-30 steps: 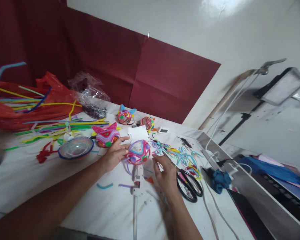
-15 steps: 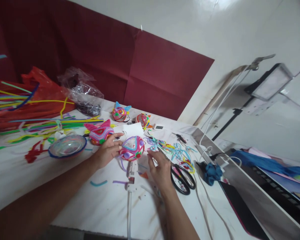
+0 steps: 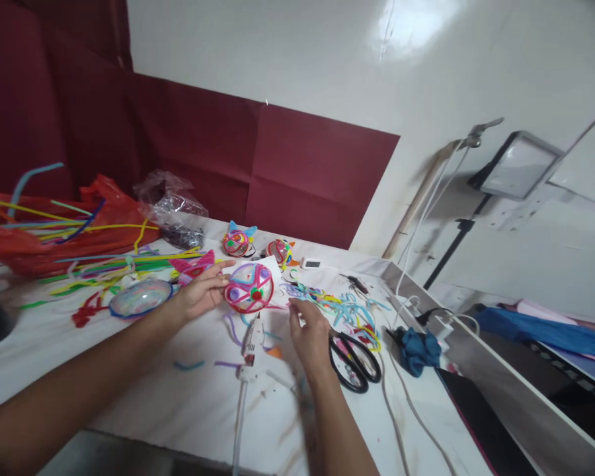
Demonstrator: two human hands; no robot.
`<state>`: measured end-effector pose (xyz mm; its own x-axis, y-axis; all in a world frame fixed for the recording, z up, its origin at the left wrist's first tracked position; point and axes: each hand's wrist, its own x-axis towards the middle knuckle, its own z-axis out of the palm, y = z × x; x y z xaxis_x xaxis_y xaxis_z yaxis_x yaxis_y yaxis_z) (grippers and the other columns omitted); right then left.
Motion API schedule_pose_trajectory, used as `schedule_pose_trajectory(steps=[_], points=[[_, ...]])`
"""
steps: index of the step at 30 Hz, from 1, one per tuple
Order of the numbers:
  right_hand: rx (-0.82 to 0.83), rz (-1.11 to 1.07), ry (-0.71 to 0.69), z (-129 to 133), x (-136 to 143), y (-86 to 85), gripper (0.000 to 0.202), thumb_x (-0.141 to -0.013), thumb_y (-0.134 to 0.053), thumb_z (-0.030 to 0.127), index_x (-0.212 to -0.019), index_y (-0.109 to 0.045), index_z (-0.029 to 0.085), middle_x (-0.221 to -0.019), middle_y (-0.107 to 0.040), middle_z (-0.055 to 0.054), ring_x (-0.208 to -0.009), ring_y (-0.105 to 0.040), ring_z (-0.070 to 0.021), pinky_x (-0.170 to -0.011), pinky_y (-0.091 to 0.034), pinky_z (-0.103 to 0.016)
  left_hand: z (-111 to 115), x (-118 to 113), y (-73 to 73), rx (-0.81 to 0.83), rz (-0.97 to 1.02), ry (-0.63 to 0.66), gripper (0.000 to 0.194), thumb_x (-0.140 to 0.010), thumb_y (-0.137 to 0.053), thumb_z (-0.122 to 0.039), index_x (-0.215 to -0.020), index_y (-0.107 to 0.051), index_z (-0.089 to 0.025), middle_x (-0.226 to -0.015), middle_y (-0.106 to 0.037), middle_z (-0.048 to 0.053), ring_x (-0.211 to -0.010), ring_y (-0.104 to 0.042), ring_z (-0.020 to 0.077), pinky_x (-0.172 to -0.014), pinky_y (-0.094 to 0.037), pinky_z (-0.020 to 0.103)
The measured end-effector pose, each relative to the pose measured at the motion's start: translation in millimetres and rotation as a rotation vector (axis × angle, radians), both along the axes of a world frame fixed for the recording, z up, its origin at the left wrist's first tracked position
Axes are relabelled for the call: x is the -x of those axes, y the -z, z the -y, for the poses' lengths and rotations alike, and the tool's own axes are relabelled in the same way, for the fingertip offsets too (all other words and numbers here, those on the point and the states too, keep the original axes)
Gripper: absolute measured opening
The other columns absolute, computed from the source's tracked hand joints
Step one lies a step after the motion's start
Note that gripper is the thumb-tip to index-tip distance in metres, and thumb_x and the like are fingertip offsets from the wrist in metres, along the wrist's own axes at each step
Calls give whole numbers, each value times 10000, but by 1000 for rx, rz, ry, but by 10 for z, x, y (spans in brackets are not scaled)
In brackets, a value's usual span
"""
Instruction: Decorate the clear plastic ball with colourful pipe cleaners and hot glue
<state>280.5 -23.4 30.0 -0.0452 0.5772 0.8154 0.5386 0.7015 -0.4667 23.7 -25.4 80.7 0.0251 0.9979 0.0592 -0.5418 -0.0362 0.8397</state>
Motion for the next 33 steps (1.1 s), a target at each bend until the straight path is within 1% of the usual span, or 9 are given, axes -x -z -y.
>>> schedule_pose_trajectory(steps=[3,6,8,11,17,23,28,31,33], points=[[29,-34,-29,-22,-11,-10,263,-878,-509,204,-964,-758,204,-845,-759,-94,-771,-713,-250,-692,-575,-374,-15,-3,-180,39,-93,69,488,-626,-709,37,-1084,-671,-131,-757,-672,43,-608,-618,159,-576,-509,253],[70,-68,-64,-32,-23,-33,254,-852,-529,206,-972,-752,203,-834,-767,-76,-721,-712,-225,-656,-571,-338,-13,-4,-350,52,-247,192,494,-635,-717,26,-1091,-673,-160,-730,-657,25,-615,-605,161,-582,-487,250],[98,-87,-80,-27,-29,-52,255,-840,-534,203,-973,-752,196,-836,-773,-76,-691,-706,-215,-645,-567,-331,-6,-3,-429,67,-316,235,491,-638,-708,20,-1088,-674,-174,-682,-624,-3,-567,-557,137,-555,-459,233],[137,-101,-96,-10,-30,-74,262,-832,-534,203,-972,-755,179,-857,-780,-95,-694,-707,-219,-654,-564,-337,2,0,-486,85,-364,268,509,-631,-684,21,-1105,-678,-164,-657,-608,-10,-545,-530,128,-535,-440,220],[199,-100,-115,11,-12,-77,259,-826,-543,208,-965,-761,187,-876,-783,-93,-739,-710,-225,-721,-561,-354,2,19,-477,153,-407,285,569,-583,-649,60,-1112,-701,-142,-673,-633,16,-512,-530,134,-496,-422,224],[235,-91,-126,18,-20,-92,259,-824,-549,197,-966,-764,173,-888,-776,-103,-765,-703,-226,-767,-551,-360,33,65,-371,205,-420,301,596,-570,-626,70,-1110,-709,-168,-653,-622,-4,-502,-523,139,-484,-428,223],[297,-60,-214,52,13,-82,249,-830,-579,227,-997,-757,175,-859,-765,-74,-674,-668,-188,-676,-551,-325,30,123,-284,210,-411,314,582,-572,-658,52,-1111,-714,-159,-675,-651,25,-556,-574,179,-515,-435,252],[331,-14,-314,72,59,-42,284,-798,-656,270,-1062,-741,208,-939,-766,-52,-689,-674,-173,-613,-545,-293,43,128,-266,214,-396,304,514,-581,-655,56,-1037,-731,-170,-667,-650,30,-571,-583,194,-529,-436,267],[346,17,-356,77,86,-9,318,-780,-687,286,-1089,-733,229,-984,-763,-47,-710,-682,-176,-595,-541,-293,57,125,-255,206,-380,299,468,-590,-648,60,-991,-734,-166,-649,-637,23,-540,-557,173,-521,-426,256]])
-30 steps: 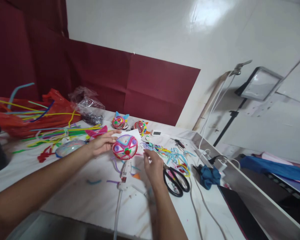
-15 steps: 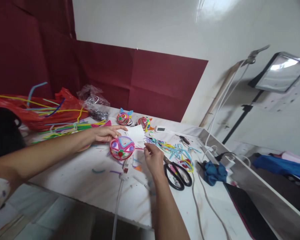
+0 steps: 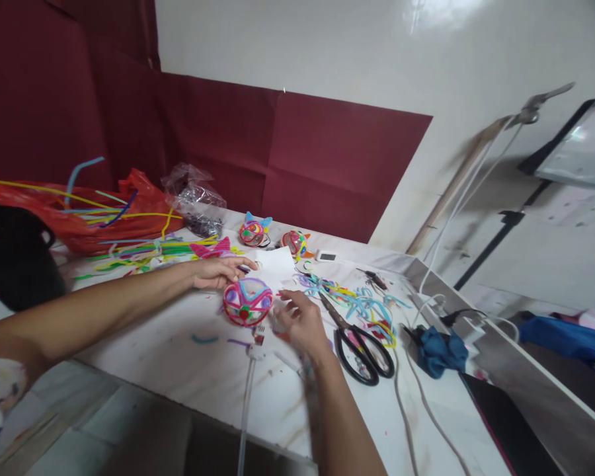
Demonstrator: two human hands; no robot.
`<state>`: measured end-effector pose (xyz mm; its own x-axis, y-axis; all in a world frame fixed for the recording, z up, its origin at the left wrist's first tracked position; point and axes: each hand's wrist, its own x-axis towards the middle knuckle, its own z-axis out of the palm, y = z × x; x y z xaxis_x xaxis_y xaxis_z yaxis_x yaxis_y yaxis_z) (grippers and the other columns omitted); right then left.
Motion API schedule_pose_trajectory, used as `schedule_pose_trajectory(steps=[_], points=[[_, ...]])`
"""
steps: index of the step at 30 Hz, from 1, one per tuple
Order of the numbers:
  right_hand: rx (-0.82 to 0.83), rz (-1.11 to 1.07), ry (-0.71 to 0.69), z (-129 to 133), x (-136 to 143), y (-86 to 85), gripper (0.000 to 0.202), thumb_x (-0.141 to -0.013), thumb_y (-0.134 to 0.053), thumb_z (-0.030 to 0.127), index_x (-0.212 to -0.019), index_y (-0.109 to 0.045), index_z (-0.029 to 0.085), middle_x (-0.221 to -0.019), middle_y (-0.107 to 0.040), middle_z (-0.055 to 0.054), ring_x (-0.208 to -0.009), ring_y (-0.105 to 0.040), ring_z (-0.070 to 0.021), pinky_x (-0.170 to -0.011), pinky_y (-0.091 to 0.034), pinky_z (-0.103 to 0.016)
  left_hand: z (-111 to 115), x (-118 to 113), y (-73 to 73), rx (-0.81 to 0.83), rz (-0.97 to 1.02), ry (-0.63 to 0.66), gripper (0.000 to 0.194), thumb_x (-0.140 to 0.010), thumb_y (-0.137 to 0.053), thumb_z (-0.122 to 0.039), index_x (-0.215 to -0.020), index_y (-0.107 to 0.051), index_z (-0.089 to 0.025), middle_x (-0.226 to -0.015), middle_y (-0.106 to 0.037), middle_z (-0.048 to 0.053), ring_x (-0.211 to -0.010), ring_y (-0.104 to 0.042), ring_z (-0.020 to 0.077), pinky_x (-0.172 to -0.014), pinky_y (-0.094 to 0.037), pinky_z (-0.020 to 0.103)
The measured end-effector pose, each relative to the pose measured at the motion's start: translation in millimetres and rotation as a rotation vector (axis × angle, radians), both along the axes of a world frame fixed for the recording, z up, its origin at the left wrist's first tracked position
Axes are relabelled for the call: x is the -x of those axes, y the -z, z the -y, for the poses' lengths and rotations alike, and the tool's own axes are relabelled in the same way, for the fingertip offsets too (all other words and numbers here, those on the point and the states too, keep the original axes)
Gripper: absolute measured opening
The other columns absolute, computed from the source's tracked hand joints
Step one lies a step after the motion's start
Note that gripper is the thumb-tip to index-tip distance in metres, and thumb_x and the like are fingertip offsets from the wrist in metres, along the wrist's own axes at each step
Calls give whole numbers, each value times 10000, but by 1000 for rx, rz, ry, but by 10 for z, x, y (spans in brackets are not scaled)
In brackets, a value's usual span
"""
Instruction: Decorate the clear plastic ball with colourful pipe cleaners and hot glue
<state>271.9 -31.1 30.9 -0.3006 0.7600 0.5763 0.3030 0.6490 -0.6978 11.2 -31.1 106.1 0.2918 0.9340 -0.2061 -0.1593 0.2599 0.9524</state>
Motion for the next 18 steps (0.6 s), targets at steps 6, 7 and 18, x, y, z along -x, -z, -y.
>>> schedule_pose_trajectory(steps=[6,7,18], points=[[21,30,-16,-6,11,55,324,-783,-689,288,-1098,-726,223,-972,-750,-58,-721,-689,-190,-600,-538,-311,15,13,44,-7,30,12,375,-614,-655,41,-932,-738,-139,-691,-678,58,-556,-580,160,-550,-463,256],[21,27,-18,-7,7,60,322,-785,-689,289,-1098,-725,226,-973,-750,-58,-725,-691,-192,-602,-540,-312,15,15,46,-4,34,9,358,-612,-663,38,-915,-738,-136,-707,-690,70,-564,-591,164,-555,-469,261],[81,-21,3,12,-18,16,321,-754,-700,284,-1065,-750,225,-941,-762,-51,-712,-681,-195,-601,-528,-320,53,25,62,20,89,-87,195,-675,-723,-56,-855,-732,-132,-649,-681,84,-536,-594,199,-514,-470,313]])
